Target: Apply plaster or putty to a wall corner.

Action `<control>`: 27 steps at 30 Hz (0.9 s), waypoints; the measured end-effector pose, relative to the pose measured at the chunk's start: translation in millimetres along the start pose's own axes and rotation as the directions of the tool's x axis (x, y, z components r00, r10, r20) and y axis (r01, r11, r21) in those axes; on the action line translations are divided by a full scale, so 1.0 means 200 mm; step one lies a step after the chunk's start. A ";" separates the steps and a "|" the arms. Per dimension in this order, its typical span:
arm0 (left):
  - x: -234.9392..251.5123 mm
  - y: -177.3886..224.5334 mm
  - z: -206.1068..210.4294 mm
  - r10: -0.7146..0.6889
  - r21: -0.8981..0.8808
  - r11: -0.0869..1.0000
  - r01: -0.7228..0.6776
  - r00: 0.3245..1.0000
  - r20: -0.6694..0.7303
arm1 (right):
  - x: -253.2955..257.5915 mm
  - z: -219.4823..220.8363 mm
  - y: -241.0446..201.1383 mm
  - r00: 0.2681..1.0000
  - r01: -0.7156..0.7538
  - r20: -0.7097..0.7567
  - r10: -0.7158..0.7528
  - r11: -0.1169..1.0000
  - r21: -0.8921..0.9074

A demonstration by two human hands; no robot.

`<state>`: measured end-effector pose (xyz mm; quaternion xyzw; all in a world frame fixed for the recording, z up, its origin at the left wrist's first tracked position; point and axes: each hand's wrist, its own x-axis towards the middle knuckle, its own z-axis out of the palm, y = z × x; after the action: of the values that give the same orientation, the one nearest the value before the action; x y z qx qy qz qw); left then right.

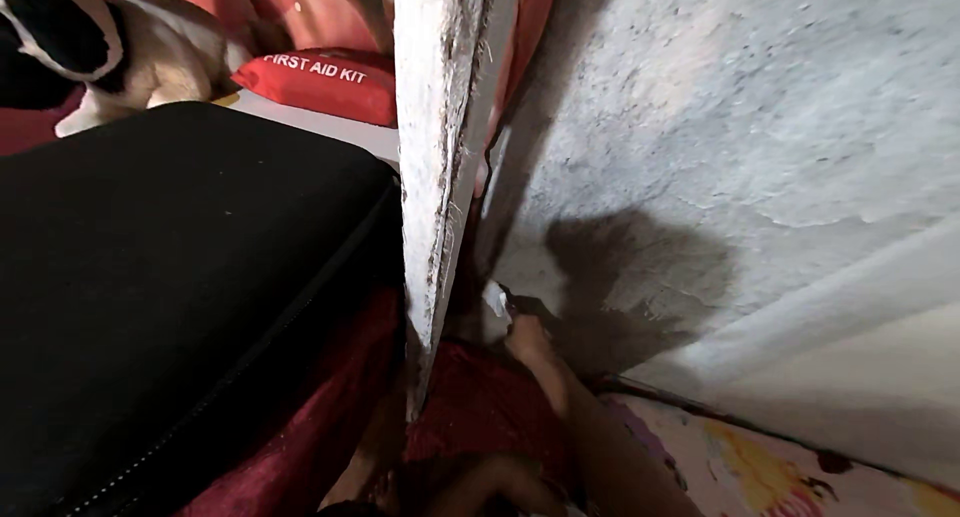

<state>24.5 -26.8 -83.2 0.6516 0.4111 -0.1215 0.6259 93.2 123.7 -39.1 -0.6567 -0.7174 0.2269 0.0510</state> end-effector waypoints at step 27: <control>-0.09 0.07 -0.04 0.097 -0.093 0.991 -0.101 0.994 -0.045 | -0.38 -0.86 -0.35 0.847 0.222 -0.467 -0.256 0.967 -0.127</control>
<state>20.4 -25.3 -60.2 0.6429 0.3960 -0.0574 0.6532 102.9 92.9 158.4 -0.5993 -0.7657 0.0245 0.2323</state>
